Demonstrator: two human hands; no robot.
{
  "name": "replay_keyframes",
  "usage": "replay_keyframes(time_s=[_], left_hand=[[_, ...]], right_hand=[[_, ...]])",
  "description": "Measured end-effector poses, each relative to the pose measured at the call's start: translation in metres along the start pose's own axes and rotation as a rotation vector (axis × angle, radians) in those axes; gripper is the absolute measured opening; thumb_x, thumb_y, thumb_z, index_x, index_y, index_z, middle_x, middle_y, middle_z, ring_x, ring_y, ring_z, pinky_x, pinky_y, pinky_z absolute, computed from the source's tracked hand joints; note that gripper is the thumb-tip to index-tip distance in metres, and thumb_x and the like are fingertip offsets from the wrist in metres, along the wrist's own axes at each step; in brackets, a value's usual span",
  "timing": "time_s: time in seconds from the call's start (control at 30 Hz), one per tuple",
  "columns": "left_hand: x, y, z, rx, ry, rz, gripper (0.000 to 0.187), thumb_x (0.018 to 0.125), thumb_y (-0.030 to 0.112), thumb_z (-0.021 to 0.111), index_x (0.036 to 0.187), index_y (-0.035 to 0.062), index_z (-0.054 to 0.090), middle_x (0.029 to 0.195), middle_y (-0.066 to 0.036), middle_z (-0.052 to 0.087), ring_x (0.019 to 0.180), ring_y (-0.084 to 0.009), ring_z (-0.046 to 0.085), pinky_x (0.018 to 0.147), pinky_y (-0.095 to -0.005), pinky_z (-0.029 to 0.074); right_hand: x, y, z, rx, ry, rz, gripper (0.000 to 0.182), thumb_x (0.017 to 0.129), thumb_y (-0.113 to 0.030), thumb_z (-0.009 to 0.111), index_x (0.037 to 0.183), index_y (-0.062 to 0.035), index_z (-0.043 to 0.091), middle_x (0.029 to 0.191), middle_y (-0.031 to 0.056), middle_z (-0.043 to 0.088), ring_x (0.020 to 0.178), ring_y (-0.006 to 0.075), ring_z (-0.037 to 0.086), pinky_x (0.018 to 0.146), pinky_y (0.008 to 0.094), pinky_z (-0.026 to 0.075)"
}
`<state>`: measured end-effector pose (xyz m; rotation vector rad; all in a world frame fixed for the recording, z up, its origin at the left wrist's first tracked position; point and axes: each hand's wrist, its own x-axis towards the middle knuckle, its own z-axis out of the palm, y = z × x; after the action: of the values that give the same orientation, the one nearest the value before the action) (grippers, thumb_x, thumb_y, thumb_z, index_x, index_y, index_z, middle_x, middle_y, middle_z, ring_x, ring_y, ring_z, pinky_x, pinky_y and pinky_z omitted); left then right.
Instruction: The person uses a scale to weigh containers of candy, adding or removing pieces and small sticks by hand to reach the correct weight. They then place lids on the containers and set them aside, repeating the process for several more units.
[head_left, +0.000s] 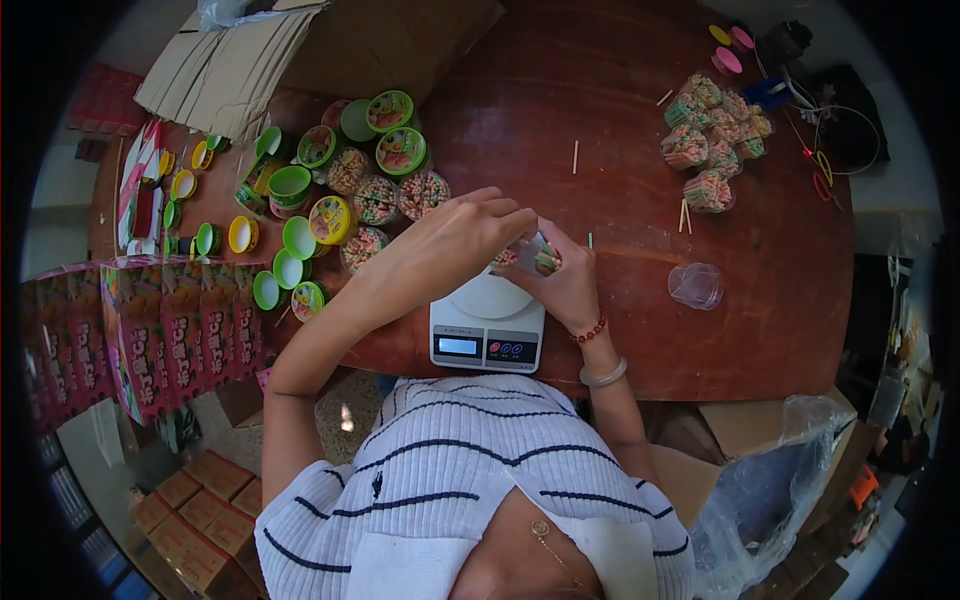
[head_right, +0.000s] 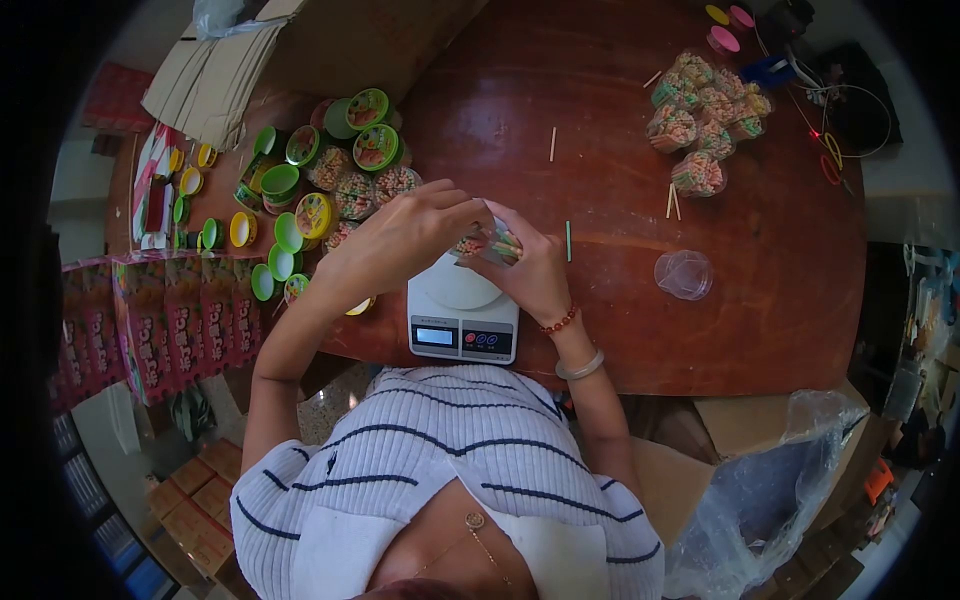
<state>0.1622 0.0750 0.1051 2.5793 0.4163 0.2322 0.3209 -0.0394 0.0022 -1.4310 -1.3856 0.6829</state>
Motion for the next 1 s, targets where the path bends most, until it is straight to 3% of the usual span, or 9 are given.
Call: replay_keyframes(time_s=[0.13, 0.33, 0.43, 0.47, 0.53, 0.6, 0.67, 0.83, 1.0], left_hand=[[0.0, -0.006, 0.011, 0.013, -0.036, 0.023, 0.022, 0.083, 0.002, 0.066, 0.105, -0.0002, 0.064, 0.099, -0.015, 0.067, 0.098, -0.0336, 0.067, 0.085, -0.043, 0.055], [-0.003, 0.004, -0.001, -0.05, -0.04, -0.047, 0.027, 0.084, 0.003, 0.066, 0.11, -0.0011, 0.06, 0.105, -0.014, 0.068, 0.103, -0.0341, 0.066, 0.086, -0.0433, 0.056], [-0.006, -0.004, 0.005, 0.001, -0.045, -0.007, 0.03, 0.084, 0.004, 0.067, 0.113, -0.0004, 0.059, 0.106, -0.014, 0.067, 0.104, -0.0339, 0.066, 0.085, -0.0432, 0.056], [-0.007, -0.006, 0.007, 0.059, -0.035, 0.043, 0.033, 0.083, 0.004, 0.069, 0.114, -0.0002, 0.059, 0.106, -0.014, 0.067, 0.104, -0.0339, 0.066, 0.084, -0.043, 0.056], [-0.004, 0.001, 0.006, 0.062, 0.045, 0.039, 0.035, 0.083, 0.004, 0.07, 0.115, 0.0001, 0.059, 0.104, -0.014, 0.067, 0.101, -0.0338, 0.068, 0.083, -0.0424, 0.057], [0.001, 0.012, 0.007, 0.066, 0.122, 0.04, 0.036, 0.082, 0.004, 0.072, 0.116, 0.0004, 0.06, 0.103, -0.014, 0.068, 0.099, -0.0338, 0.069, 0.081, -0.0419, 0.057], [0.009, 0.025, 0.013, -0.381, 0.194, -0.075, 0.032, 0.084, 0.005, 0.075, 0.114, 0.0017, 0.064, 0.097, -0.014, 0.068, 0.09, -0.0329, 0.071, 0.076, -0.0413, 0.058], [0.019, 0.022, 0.027, -0.386, 0.27, 0.01, 0.017, 0.087, 0.005, 0.074, 0.103, 0.0024, 0.07, 0.091, -0.013, 0.071, 0.081, -0.0298, 0.073, 0.07, -0.039, 0.059], [0.02, 0.017, 0.024, -0.468, 0.324, -0.007, 0.015, 0.087, 0.004, 0.075, 0.102, 0.0024, 0.074, 0.091, -0.012, 0.075, 0.078, -0.0261, 0.074, 0.07, -0.036, 0.059]], right_hand=[[-0.002, 0.003, 0.0, 0.001, 0.003, 0.008, 0.069, 0.073, -0.021, 0.094, 0.133, -0.0033, 0.065, 0.097, 0.0135, 0.079, 0.089, 0.0225, 0.078, 0.075, 0.0331, 0.062], [-0.003, 0.0, -0.008, 0.066, 0.06, -0.013, 0.074, 0.072, -0.02, 0.095, 0.136, -0.0045, 0.062, 0.113, 0.0159, 0.075, 0.095, 0.0216, 0.076, 0.08, 0.0334, 0.061], [-0.004, -0.006, -0.018, 0.051, 0.017, 0.174, 0.074, 0.072, -0.019, 0.095, 0.136, -0.0047, 0.061, 0.121, 0.0155, 0.073, 0.099, 0.0219, 0.075, 0.083, 0.034, 0.061], [-0.004, -0.007, -0.019, 0.058, 0.032, 0.179, 0.073, 0.072, -0.014, 0.094, 0.137, -0.0045, 0.062, 0.1, 0.0059, 0.065, 0.084, 0.0136, 0.061, 0.071, 0.0288, 0.05], [-0.004, -0.01, -0.023, 0.063, 0.051, 0.183, 0.072, 0.072, -0.008, 0.093, 0.137, -0.0044, 0.062, 0.08, -0.0037, 0.057, 0.068, 0.0054, 0.047, 0.06, 0.0236, 0.04], [-0.004, -0.018, -0.027, 0.049, 0.07, 0.129, 0.071, 0.074, -0.018, 0.093, 0.136, -0.0051, 0.061, 0.117, 0.0136, 0.075, 0.098, 0.0214, 0.076, 0.081, 0.033, 0.06], [-0.006, -0.02, -0.029, 0.035, 0.054, 0.143, 0.069, 0.075, -0.018, 0.092, 0.136, -0.0051, 0.061, 0.114, 0.0138, 0.075, 0.097, 0.0215, 0.076, 0.08, 0.0325, 0.06], [-0.006, -0.027, -0.031, 0.001, 0.071, 0.057, 0.062, 0.079, -0.019, 0.089, 0.133, -0.005, 0.062, 0.106, 0.014, 0.076, 0.093, 0.0223, 0.077, 0.077, 0.032, 0.059], [-0.012, -0.028, -0.037, 0.009, 0.022, 0.151, 0.05, 0.083, -0.023, 0.086, 0.123, -0.0027, 0.066, 0.097, 0.0147, 0.076, 0.087, 0.0229, 0.076, 0.071, 0.0334, 0.057]])
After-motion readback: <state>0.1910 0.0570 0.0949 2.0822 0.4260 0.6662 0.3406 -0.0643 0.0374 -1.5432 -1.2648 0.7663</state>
